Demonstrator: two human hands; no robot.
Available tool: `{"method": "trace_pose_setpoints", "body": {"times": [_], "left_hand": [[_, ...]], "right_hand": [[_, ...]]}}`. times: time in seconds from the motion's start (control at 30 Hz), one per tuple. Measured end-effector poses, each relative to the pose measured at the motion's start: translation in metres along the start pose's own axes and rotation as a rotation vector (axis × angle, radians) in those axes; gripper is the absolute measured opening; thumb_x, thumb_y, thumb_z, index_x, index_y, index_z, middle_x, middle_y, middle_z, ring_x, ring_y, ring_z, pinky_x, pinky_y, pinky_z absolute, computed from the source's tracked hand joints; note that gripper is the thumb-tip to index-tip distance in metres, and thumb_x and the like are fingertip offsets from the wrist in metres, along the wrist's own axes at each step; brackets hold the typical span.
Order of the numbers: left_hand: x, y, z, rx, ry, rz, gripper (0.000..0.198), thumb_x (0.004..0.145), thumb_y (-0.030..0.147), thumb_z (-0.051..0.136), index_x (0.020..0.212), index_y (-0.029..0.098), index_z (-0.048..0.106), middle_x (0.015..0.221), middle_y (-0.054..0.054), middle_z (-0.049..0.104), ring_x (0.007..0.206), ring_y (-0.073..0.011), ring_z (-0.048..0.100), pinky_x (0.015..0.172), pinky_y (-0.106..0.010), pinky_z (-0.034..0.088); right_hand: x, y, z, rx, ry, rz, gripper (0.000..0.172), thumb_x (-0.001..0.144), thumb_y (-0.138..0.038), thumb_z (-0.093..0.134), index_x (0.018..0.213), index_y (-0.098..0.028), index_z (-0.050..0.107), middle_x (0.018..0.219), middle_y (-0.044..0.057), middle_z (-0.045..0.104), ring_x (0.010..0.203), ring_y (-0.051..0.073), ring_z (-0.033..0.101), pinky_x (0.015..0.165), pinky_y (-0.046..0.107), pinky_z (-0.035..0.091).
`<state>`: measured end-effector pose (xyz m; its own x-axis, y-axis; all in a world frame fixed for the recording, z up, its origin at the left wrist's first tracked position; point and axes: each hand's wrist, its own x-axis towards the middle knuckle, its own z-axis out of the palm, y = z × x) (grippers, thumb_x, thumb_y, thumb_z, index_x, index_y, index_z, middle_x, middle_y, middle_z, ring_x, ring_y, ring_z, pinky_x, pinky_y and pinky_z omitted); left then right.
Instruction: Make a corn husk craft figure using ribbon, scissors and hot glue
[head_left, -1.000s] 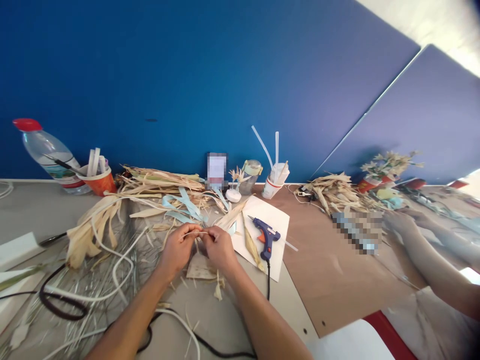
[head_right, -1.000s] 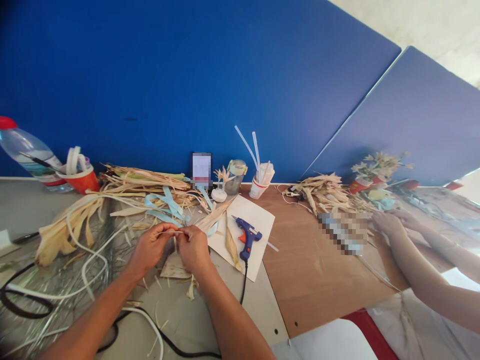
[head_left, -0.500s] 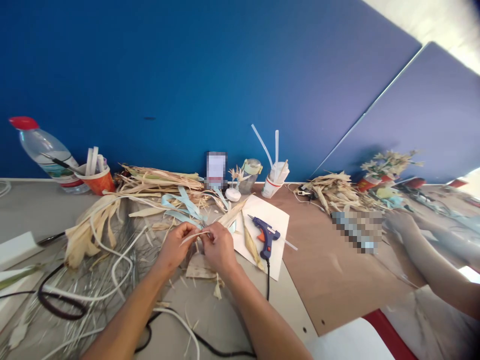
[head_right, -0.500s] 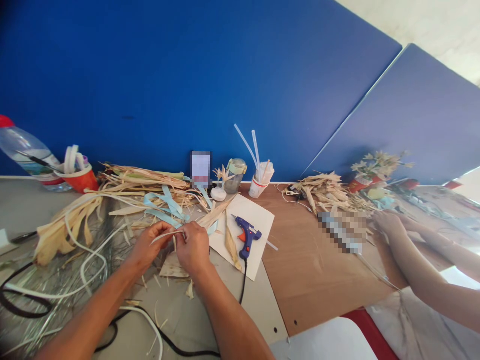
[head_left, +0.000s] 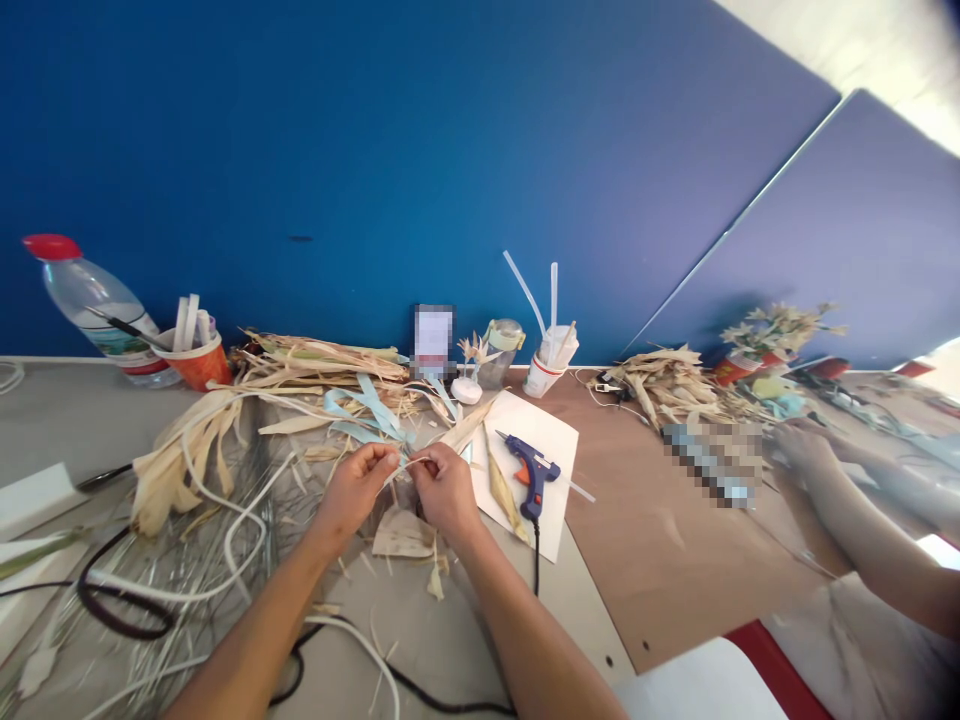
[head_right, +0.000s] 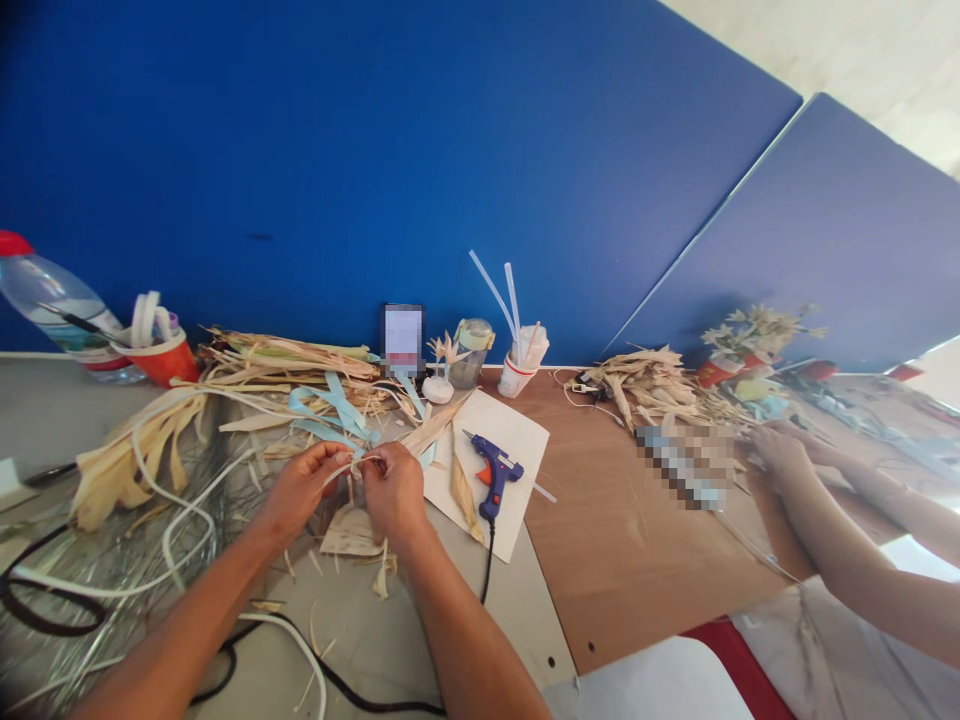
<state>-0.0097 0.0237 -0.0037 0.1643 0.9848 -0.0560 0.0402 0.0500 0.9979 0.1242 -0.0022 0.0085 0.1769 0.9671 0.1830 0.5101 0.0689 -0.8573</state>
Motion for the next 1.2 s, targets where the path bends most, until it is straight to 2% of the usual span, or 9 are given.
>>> {"method": "trace_pose_setpoints", "body": {"times": [0.2, 0.33, 0.43, 0.5, 0.7, 0.8, 0.97, 1.1, 1.2], "left_hand": [[0.0005, -0.0014, -0.0004, 0.026, -0.029, 0.055, 0.024, 0.070, 0.041, 0.065, 0.068, 0.017, 0.062, 0.060, 0.001, 0.058, 0.055, -0.0131, 0.049, 0.054, -0.024, 0.038], [-0.0005, 0.0004, -0.0015, 0.079, -0.010, 0.125, 0.021, 0.072, 0.038, 0.063, 0.069, 0.017, 0.063, 0.064, 0.000, 0.059, 0.062, -0.0146, 0.052, 0.061, -0.026, 0.041], [-0.0005, 0.0008, -0.0019, 0.088, 0.018, 0.149, 0.020, 0.073, 0.037, 0.062, 0.070, 0.017, 0.063, 0.064, 0.001, 0.059, 0.063, -0.0149, 0.052, 0.062, -0.026, 0.042], [-0.0002, 0.0008, -0.0018, 0.085, 0.032, 0.145, 0.020, 0.073, 0.037, 0.062, 0.071, 0.018, 0.062, 0.065, 0.001, 0.060, 0.064, -0.0149, 0.053, 0.063, -0.026, 0.042], [0.0003, 0.0014, -0.0013, 0.037, -0.022, 0.040, 0.024, 0.072, 0.041, 0.062, 0.068, 0.017, 0.060, 0.060, 0.003, 0.055, 0.055, -0.0129, 0.048, 0.055, -0.025, 0.038], [0.0005, 0.0002, -0.0024, 0.030, -0.017, 0.061, 0.024, 0.073, 0.040, 0.063, 0.066, 0.017, 0.059, 0.059, 0.003, 0.053, 0.055, -0.0122, 0.047, 0.055, -0.024, 0.038], [0.0003, -0.0017, -0.0031, 0.025, 0.007, 0.100, 0.020, 0.073, 0.037, 0.063, 0.077, 0.017, 0.064, 0.069, -0.001, 0.061, 0.065, -0.0156, 0.055, 0.063, -0.026, 0.042], [-0.0022, 0.0019, -0.0008, 0.032, -0.003, 0.119, 0.020, 0.073, 0.036, 0.062, 0.079, 0.017, 0.065, 0.073, -0.002, 0.065, 0.069, -0.0170, 0.057, 0.067, -0.028, 0.044], [-0.0032, 0.0047, 0.0010, 0.013, -0.005, 0.090, 0.022, 0.072, 0.037, 0.062, 0.083, 0.017, 0.065, 0.074, -0.002, 0.064, 0.069, -0.0169, 0.057, 0.066, -0.028, 0.044]], "right_hand": [[-0.0036, -0.0021, -0.0010, -0.186, -0.014, -0.168, 0.012, 0.074, -0.014, 0.059, 0.077, -0.019, 0.069, 0.073, 0.003, 0.063, 0.070, 0.016, 0.056, 0.068, 0.027, 0.040], [-0.0026, -0.0032, -0.0014, -0.057, -0.070, -0.104, 0.020, 0.074, -0.013, 0.057, 0.087, -0.019, 0.071, 0.076, 0.003, 0.064, 0.069, 0.015, 0.056, 0.067, 0.026, 0.042], [-0.0003, -0.0016, -0.0008, 0.104, -0.138, -0.015, 0.020, 0.076, -0.013, 0.052, 0.081, -0.018, 0.071, 0.074, 0.002, 0.065, 0.068, 0.014, 0.058, 0.066, 0.024, 0.044], [0.0009, -0.0001, 0.0002, 0.153, -0.127, 0.028, 0.019, 0.076, -0.013, 0.052, 0.078, -0.017, 0.070, 0.073, 0.001, 0.065, 0.068, 0.014, 0.058, 0.066, 0.024, 0.044], [-0.0011, -0.0019, -0.0003, -0.081, -0.044, -0.081, 0.013, 0.075, -0.014, 0.057, 0.074, -0.019, 0.068, 0.070, 0.001, 0.063, 0.066, 0.014, 0.055, 0.067, 0.025, 0.041], [-0.0026, -0.0042, -0.0018, -0.162, -0.041, -0.151, 0.014, 0.074, -0.012, 0.058, 0.077, -0.019, 0.070, 0.072, 0.002, 0.064, 0.069, 0.016, 0.056, 0.071, 0.028, 0.041], [-0.0013, -0.0016, -0.0019, 0.019, -0.065, -0.093, 0.025, 0.076, -0.012, 0.054, 0.091, -0.021, 0.071, 0.079, 0.002, 0.066, 0.069, 0.015, 0.059, 0.069, 0.026, 0.044], [0.0001, 0.0003, -0.0004, 0.043, -0.100, -0.032, 0.024, 0.075, -0.010, 0.052, 0.084, -0.020, 0.073, 0.077, 0.003, 0.067, 0.073, 0.016, 0.060, 0.069, 0.026, 0.044], [0.0004, 0.0003, 0.0004, 0.043, -0.060, 0.016, 0.019, 0.075, -0.012, 0.054, 0.080, -0.019, 0.071, 0.071, 0.001, 0.066, 0.066, 0.015, 0.058, 0.065, 0.026, 0.043]]}}
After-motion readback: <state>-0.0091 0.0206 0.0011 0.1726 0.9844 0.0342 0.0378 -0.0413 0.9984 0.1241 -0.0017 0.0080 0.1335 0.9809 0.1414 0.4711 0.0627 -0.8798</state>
